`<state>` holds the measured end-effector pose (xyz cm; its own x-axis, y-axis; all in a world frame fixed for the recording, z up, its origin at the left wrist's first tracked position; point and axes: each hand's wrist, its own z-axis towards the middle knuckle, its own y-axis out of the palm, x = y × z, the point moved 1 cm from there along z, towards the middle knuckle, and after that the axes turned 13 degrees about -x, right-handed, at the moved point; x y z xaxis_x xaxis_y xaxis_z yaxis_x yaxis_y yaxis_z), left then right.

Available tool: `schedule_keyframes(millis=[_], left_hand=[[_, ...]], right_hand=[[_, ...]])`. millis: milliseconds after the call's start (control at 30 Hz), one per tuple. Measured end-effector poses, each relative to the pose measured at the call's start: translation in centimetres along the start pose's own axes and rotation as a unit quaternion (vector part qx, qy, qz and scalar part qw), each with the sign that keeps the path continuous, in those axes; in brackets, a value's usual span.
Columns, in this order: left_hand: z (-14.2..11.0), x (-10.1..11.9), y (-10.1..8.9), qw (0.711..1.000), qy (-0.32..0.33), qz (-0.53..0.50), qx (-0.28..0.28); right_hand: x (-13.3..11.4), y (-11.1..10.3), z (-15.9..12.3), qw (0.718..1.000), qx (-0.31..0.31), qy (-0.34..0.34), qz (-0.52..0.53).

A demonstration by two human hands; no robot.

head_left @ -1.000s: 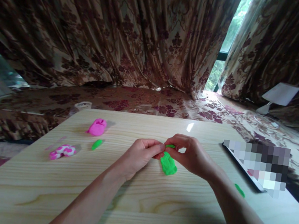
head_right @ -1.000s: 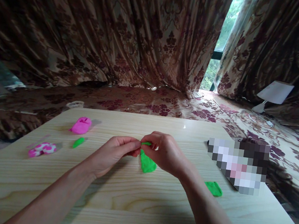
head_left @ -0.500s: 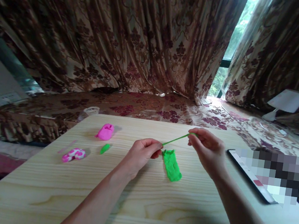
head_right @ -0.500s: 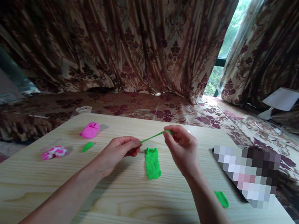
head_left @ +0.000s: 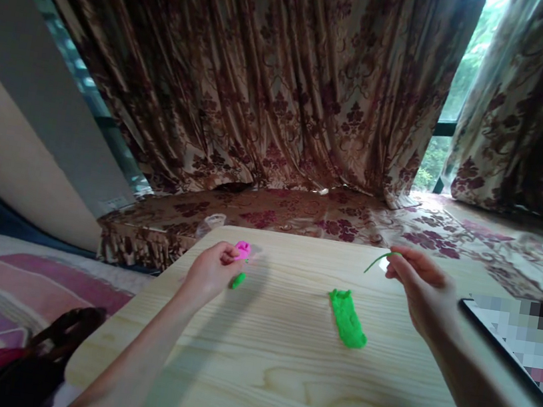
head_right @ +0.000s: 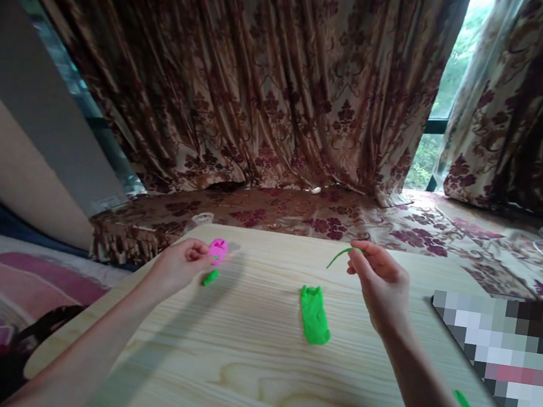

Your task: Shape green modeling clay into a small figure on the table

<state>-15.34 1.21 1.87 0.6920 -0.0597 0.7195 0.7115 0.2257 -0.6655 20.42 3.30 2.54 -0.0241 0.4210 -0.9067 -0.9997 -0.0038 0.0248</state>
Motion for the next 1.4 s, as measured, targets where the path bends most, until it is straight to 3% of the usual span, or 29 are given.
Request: schedule_keyframes(millis=[133, 233, 400, 467, 533, 600, 667, 700, 767, 800, 867, 933, 1000, 1167, 1300, 1400], left_hand=[[-0.9, -0.6, 0.5, 0.969, 0.049, 0.241, -0.028], [-1.5, -0.6, 1.1, 0.933, 0.094, 0.347, -0.03], [-2.4, -0.7, 1.9, 0.906, 0.121, 0.4, -0.065], [-2.8, 0.0, 1.9, 0.905, 0.116, 0.403, -0.074], [-3.1, 1.6, 1.9, 0.913, 0.114, 0.39, -0.048], [-3.0, 3.9, 2.4, 0.933, 0.122, 0.338, 0.011], [-2.5, 6.7, 4.0, 0.964, 0.151, 0.219, 0.027], [-2.1, 8.0, 5.2, 0.977, 0.164, 0.133, 0.005], [-1.5, 10.4, 7.9, 0.982, 0.142, -0.057, -0.111], [-1.3, 11.3, 9.2, 0.964, 0.117, -0.139, -0.195], [-1.3, 12.6, 11.3, 0.901, 0.067, -0.267, -0.335], [-1.6, 13.0, 12.4, 0.853, 0.027, -0.343, -0.392], [-1.7, 12.7, 12.9, 0.845, -0.008, -0.382, -0.375], [-1.5, 11.4, 13.2, 0.869, -0.028, -0.394, -0.299], [-1.7, 11.2, 13.1, 0.836, -0.011, -0.433, -0.336], [-1.8, 11.4, 12.8, 0.827, -0.021, -0.457, -0.326]], right_hand=[[-0.1, 0.3, -0.2, 0.999, -0.02, 0.025, -0.029], [0.0, 0.3, -0.3, 0.999, -0.027, 0.03, -0.035], [0.0, 0.3, -0.3, 0.998, -0.049, 0.036, -0.036], [0.0, 0.4, -0.4, 0.997, -0.063, 0.041, -0.033], [0.0, 0.5, -0.5, 0.995, -0.08, 0.049, -0.026], [-0.1, 0.8, -0.6, 0.993, -0.1, 0.056, -0.015], [-0.1, 1.0, -0.7, 0.991, -0.122, 0.062, 0.0], [-0.2, 1.2, -0.8, 0.989, -0.132, 0.064, 0.009], [-0.1, 1.5, -0.8, 0.987, -0.145, 0.065, 0.029], [0.0, 1.6, -0.8, 0.986, -0.147, 0.062, 0.039], [0.3, 1.6, -0.7, 0.987, -0.145, 0.055, 0.051], [0.6, 1.6, -0.6, 0.987, -0.146, 0.046, 0.051], [0.8, 1.6, -0.7, 0.985, -0.158, 0.045, 0.043], [0.8, 2.4, -1.5, 0.97, -0.231, 0.009, -0.078], [1.4, 3.3, -2.0, 0.957, -0.206, -0.052, -0.198], [1.7, 3.6, -2.2, 0.963, -0.184, -0.041, -0.194]])
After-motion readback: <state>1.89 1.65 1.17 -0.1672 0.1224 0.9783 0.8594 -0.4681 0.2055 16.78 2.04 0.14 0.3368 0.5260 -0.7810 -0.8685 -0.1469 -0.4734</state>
